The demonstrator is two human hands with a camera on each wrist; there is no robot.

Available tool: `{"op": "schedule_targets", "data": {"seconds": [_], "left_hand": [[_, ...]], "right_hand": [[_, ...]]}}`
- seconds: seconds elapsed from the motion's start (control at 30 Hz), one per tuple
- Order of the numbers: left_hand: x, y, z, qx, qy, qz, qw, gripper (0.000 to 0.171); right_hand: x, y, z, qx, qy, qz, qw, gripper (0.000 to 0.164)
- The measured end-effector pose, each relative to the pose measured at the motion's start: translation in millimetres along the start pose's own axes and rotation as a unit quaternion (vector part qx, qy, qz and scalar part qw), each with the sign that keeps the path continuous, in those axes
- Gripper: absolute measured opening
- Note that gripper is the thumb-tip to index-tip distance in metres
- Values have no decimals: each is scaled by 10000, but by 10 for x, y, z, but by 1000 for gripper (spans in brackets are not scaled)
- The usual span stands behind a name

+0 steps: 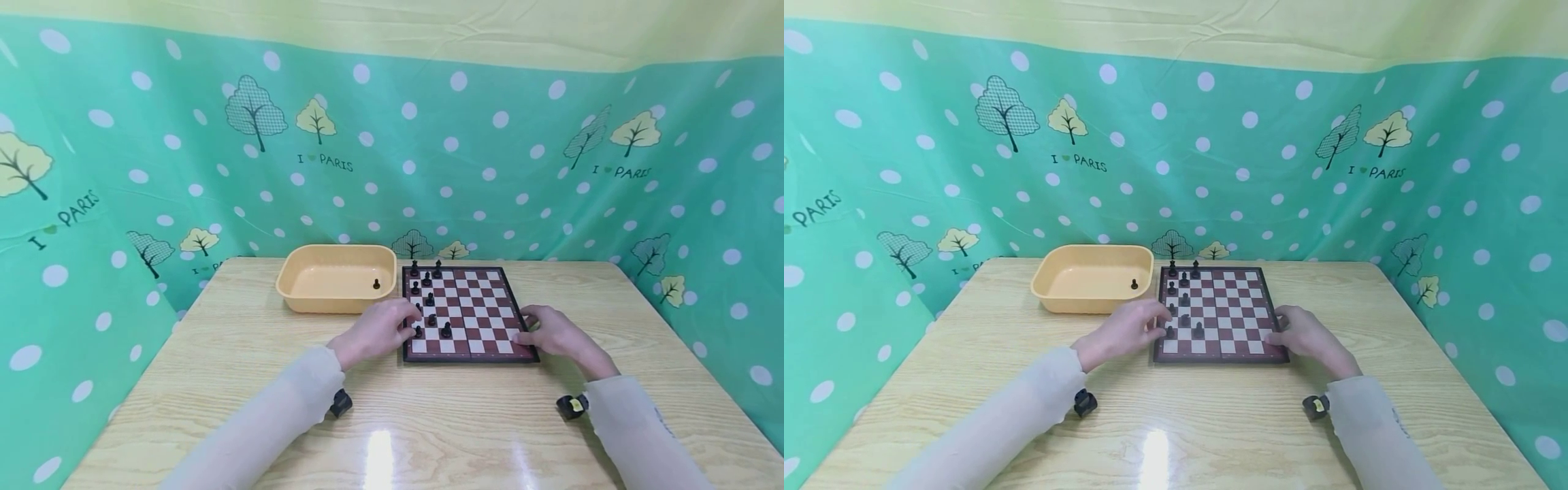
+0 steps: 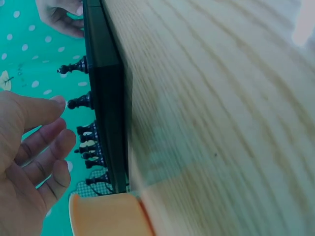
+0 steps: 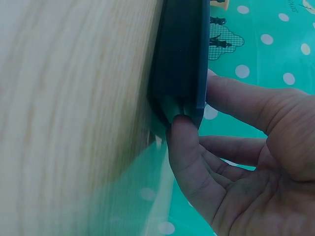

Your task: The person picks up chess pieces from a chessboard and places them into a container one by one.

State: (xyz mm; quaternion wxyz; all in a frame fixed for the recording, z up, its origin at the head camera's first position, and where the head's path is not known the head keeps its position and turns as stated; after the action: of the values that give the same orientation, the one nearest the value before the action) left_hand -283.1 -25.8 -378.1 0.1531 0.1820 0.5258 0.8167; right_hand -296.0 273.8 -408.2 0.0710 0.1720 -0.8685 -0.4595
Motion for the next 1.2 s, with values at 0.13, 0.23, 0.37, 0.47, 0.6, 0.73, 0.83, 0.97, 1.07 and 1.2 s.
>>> {"op": "schedule_targets", "data": {"seconds": [0.13,0.23,0.37,0.47,0.6,0.73,0.83,0.97,1.07,1.2], "left_hand": [[14,-35,9,-6,-16,-64,10000,29],[19,-55,14,-46,6,-98,9999,30],[23,-81,13,-88,27,-139,9999,30],[23,-95,-1,-101,92,-171,9998,31],[26,-100,-16,-180,139,-163,9996,30],[38,-117,-15,-214,98,-166,9996,30],[56,-142,-29,-190,142,-191,9995,30],[82,-163,-39,-198,203,-201,9994,28],[94,-174,-37,-217,231,-236,9992,27],[105,-193,-35,-194,287,-277,9990,24]], "right_hand": [[-3,0,2,5,-31,6,10000,62],[-8,1,2,12,-40,-10,10000,62],[-7,-4,7,22,-69,-20,10000,63],[7,-13,3,51,-91,-22,9999,63],[20,-11,-20,72,-71,-25,9999,64],[7,-4,-29,36,-49,-25,10000,63],[-2,-2,-27,48,-32,-27,10000,63],[-2,3,-23,60,-22,-19,10000,63],[0,4,-17,66,-45,-24,10000,64],[4,-1,-9,45,-34,-24,10000,62]]}}
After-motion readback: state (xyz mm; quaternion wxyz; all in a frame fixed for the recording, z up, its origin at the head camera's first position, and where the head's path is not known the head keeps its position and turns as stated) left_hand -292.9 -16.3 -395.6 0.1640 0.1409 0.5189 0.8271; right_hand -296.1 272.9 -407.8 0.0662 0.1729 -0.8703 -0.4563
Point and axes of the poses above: each hand's wrist, its own x-axis towards the middle knuckle, its own y-axis out of the back of the hand, z = x × y, the point moved 6 cm from there along x, towards the middle knuckle, and after that the axes turned 15 degrees about y, right-handed, at the moved point
